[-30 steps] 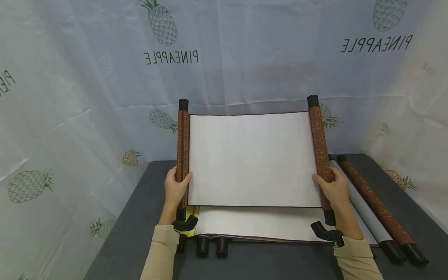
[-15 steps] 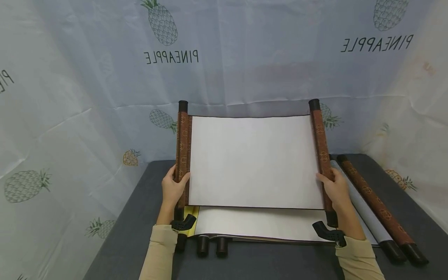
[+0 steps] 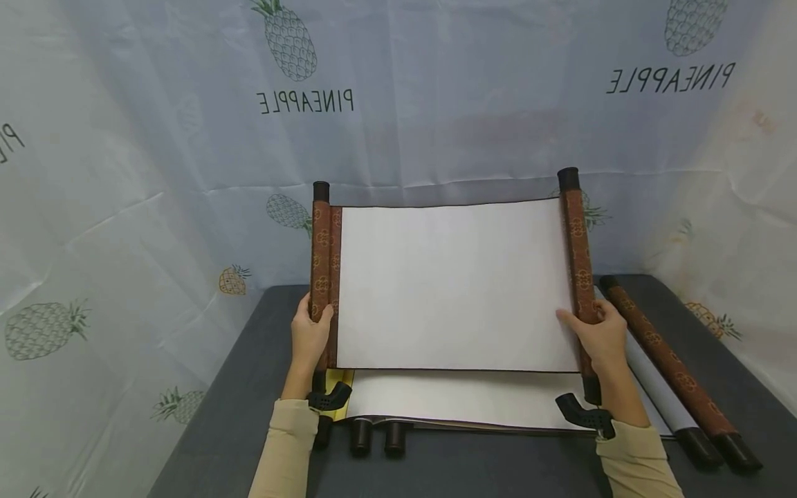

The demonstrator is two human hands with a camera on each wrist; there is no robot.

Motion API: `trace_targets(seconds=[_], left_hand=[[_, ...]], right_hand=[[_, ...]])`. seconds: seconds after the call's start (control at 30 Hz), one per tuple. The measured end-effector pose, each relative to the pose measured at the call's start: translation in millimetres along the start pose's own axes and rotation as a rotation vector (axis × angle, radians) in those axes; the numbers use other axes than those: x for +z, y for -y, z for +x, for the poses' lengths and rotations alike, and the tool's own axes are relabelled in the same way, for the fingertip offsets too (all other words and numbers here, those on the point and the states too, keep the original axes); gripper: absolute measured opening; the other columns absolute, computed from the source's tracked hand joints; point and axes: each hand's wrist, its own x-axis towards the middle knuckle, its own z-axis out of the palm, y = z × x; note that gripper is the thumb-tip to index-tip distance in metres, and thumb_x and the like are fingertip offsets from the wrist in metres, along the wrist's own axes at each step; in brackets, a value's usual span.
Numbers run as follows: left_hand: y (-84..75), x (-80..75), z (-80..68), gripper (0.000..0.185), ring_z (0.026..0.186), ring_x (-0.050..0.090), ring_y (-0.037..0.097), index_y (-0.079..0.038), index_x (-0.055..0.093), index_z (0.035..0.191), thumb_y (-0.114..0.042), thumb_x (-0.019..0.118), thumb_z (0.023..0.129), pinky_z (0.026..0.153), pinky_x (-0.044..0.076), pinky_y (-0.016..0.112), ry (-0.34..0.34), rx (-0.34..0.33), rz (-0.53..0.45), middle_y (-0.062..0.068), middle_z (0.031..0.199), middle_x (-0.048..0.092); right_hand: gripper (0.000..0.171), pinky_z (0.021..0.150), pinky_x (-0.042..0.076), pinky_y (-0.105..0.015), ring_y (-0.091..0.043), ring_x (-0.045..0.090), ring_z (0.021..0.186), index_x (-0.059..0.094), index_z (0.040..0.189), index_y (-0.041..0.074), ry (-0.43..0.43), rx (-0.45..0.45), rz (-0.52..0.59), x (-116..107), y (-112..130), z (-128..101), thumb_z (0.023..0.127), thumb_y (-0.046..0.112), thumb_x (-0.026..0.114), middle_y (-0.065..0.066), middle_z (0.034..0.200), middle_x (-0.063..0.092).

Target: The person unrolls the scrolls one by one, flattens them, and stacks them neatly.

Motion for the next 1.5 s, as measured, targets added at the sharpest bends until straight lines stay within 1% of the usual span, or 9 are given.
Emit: trace_targets(seconds=[0.13, 0.27, 0.37, 0.4, 0.8, 0.9, 1.1, 1.37, 1.5], left_hand=[[1.5, 0.7, 0.3, 0.055, 0.103, 0.064, 0.041, 0.004, 0.041, 0.141, -0.015, 0.057, 0.093, 0.080, 0.056, 0.049, -0.055, 0.042, 0.015, 0.027, 0.124, 0.060], [1.6, -0.1, 0.3, 0.058, 0.104, 0.063, 0.041, 0.005, 0.043, 0.140, -0.017, 0.064, 0.090, 0.082, 0.056, 0.049, -0.076, 0.060, 0.034, 0.028, 0.123, 0.060], [1.0, -1.8, 0.3, 0.065, 0.110, 0.061, 0.041, 0.005, 0.040, 0.141, -0.018, 0.069, 0.087, 0.088, 0.053, 0.052, -0.069, 0.051, 0.027, 0.028, 0.128, 0.058], [0.9, -2.4, 0.3, 0.068, 0.112, 0.060, 0.041, 0.005, 0.040, 0.142, -0.018, 0.071, 0.086, 0.089, 0.052, 0.053, -0.067, 0.048, 0.023, 0.028, 0.129, 0.057], [2.2, -7.4, 2.4, 0.063, 0.122, 0.056, 0.043, 0.007, 0.044, 0.139, -0.013, 0.071, 0.086, 0.095, 0.049, 0.056, -0.106, 0.084, 0.010, 0.029, 0.133, 0.055], [4.3, -8.5, 3.3, 0.059, 0.116, 0.059, 0.042, 0.006, 0.046, 0.137, -0.011, 0.070, 0.087, 0.092, 0.051, 0.055, -0.122, 0.108, 0.004, 0.028, 0.129, 0.058], [7.2, -11.7, 4.6, 0.053, 0.106, 0.064, 0.042, 0.006, 0.049, 0.135, -0.008, 0.068, 0.088, 0.087, 0.053, 0.054, -0.147, 0.163, 0.000, 0.028, 0.123, 0.062], [5.8, -15.8, 4.5, 0.053, 0.106, 0.064, 0.043, 0.007, 0.050, 0.134, -0.007, 0.069, 0.087, 0.086, 0.053, 0.055, -0.161, 0.202, -0.004, 0.029, 0.122, 0.062], [8.2, -16.8, 5.1, 0.053, 0.105, 0.064, 0.044, 0.007, 0.050, 0.134, -0.006, 0.069, 0.087, 0.086, 0.053, 0.056, -0.168, 0.196, 0.005, 0.029, 0.122, 0.062]], right_hand=[[0.074, 0.109, 0.033, -0.059, -0.043, 0.033, 0.137, 0.027, 0.148, -0.006, -0.003, -0.025, 0.023, -0.6, -0.1, 0.1, 0.090, 0.021, 0.064, -0.031, 0.151, 0.031], [0.065, 0.083, 0.052, -0.030, -0.016, 0.059, 0.099, 0.034, 0.144, -0.003, -0.027, -0.032, -0.015, -0.9, 0.2, 0.0, 0.090, 0.019, 0.064, -0.027, 0.136, 0.047], [0.061, 0.058, 0.041, -0.011, 0.008, 0.046, 0.069, 0.037, 0.141, -0.002, -0.037, -0.036, -0.041, -1.1, 0.0, 0.4, 0.090, 0.017, 0.064, -0.020, 0.122, 0.054], [0.061, 0.057, 0.040, -0.010, 0.011, 0.043, 0.066, 0.037, 0.141, -0.002, -0.035, -0.038, -0.040, -1.4, -0.1, 0.2, 0.090, 0.017, 0.063, -0.020, 0.121, 0.054], [0.051, 0.056, 0.041, -0.018, 0.004, 0.045, 0.063, 0.042, 0.132, 0.001, -0.053, -0.067, -0.086, -1.8, 0.0, 1.3, 0.089, 0.018, 0.063, -0.009, 0.100, 0.056], [0.050, 0.058, 0.042, -0.019, 0.001, 0.048, 0.068, 0.043, 0.132, 0.002, -0.041, -0.057, -0.088, -2.0, 0.8, 1.3, 0.090, 0.019, 0.062, -0.012, 0.107, 0.058], [0.056, 0.069, 0.039, -0.018, -0.016, 0.050, 0.098, 0.041, 0.141, 0.001, -0.003, -0.033, -0.080, -3.5, 2.0, 0.0, 0.093, 0.024, 0.058, -0.020, 0.132, 0.050], [0.058, 0.061, 0.038, -0.008, 0.012, 0.041, 0.074, 0.044, 0.142, 0.000, 0.011, -0.078, -0.101, -7.7, 0.7, -0.5, 0.092, 0.024, 0.062, -0.023, 0.127, 0.055], [0.061, 0.070, 0.045, -0.019, -0.009, 0.055, 0.090, 0.038, 0.145, -0.001, 0.040, -0.079, -0.115, -6.9, -0.2, -0.9, 0.094, 0.026, 0.059, -0.028, 0.133, 0.052]])
